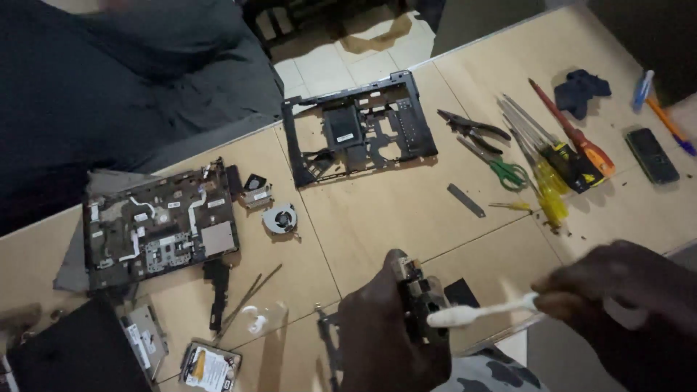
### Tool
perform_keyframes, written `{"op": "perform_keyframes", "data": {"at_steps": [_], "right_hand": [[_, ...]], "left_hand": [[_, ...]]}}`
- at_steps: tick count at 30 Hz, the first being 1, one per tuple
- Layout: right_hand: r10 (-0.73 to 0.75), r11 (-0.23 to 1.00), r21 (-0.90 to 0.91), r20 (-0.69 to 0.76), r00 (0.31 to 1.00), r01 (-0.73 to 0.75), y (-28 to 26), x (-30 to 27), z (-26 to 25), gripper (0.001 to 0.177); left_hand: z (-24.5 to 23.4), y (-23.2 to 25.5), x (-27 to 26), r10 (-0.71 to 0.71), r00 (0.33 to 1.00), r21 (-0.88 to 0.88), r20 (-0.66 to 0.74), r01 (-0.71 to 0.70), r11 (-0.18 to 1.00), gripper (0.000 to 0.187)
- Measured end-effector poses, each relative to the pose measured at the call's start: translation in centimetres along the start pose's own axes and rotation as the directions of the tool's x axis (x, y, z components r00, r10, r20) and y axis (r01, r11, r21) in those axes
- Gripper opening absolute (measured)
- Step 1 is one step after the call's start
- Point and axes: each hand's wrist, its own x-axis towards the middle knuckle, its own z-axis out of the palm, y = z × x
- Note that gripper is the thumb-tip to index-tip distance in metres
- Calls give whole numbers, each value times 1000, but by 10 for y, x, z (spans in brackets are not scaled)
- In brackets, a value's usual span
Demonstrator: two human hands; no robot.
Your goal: The person cleans a disassembled laptop motherboard using a cotton swab. They scrub various components and connectors on the blue circuit board, which is placed on a table alongside other laptop parts and tools.
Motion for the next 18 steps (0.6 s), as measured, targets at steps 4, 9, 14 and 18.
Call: {"op": "perform_keyframes", "data": {"at_steps": [4, 9, 14, 18], "right_hand": [[512, 845, 399, -413, 754, -355, -136, -51, -77, 25], [223, 964, 189, -189, 956, -187, -88, -34, -55, 25], [53, 976, 207, -525, 849, 67, -106, -49, -61, 27], [-52, 972, 182, -448, 893, 148, -108, -41, -64, 28]], "left_hand": [[1, 2, -12, 13, 997, -24, 82, -11, 1000, 21], [-5, -1, -3, -47, 997, -11, 56, 48, 999, 21], [-4, -7, -5, -14, 1000, -52, 19, 15, 999, 34], [1, -4, -6, 8, 999, 7, 33, -8, 1000, 24]]}}
